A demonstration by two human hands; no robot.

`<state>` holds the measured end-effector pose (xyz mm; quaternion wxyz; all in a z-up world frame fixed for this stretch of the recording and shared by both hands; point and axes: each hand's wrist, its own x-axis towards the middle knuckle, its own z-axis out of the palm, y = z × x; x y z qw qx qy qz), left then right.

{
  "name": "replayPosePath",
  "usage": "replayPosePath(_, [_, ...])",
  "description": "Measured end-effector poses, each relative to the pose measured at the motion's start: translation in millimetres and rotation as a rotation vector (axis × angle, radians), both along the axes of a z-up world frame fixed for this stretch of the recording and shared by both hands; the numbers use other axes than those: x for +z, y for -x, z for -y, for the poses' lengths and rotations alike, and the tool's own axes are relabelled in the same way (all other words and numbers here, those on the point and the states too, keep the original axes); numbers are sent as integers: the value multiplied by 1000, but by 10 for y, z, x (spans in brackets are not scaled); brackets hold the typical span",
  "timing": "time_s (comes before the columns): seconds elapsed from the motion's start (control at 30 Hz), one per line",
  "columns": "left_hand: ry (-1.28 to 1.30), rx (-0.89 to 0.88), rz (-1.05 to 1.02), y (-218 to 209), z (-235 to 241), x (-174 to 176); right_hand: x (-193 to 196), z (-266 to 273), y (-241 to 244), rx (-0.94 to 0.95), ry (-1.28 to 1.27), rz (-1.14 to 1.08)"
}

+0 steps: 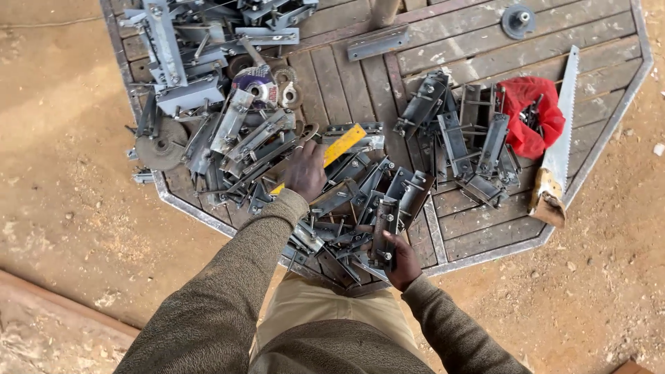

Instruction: Organizing and sorting various metal components and brackets on a table.

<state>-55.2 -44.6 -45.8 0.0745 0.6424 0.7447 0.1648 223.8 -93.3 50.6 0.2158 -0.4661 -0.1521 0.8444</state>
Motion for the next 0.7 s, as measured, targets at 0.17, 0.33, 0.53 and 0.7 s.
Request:
replayPosePath(0.17, [18,236,686,50,267,1041,101,3,65,72,-38,12])
replayPosePath(0.33, [-50,342,726,848,455,1921,142,22,76,88,-33,22])
replayPosePath(0.53, [-588,508,216,2670,616,1614,-27,84,67,103,-96,-24])
replayPosePath(0.7, [-369,862,-2,3832,633,785,-103,192,186,107,-75,6])
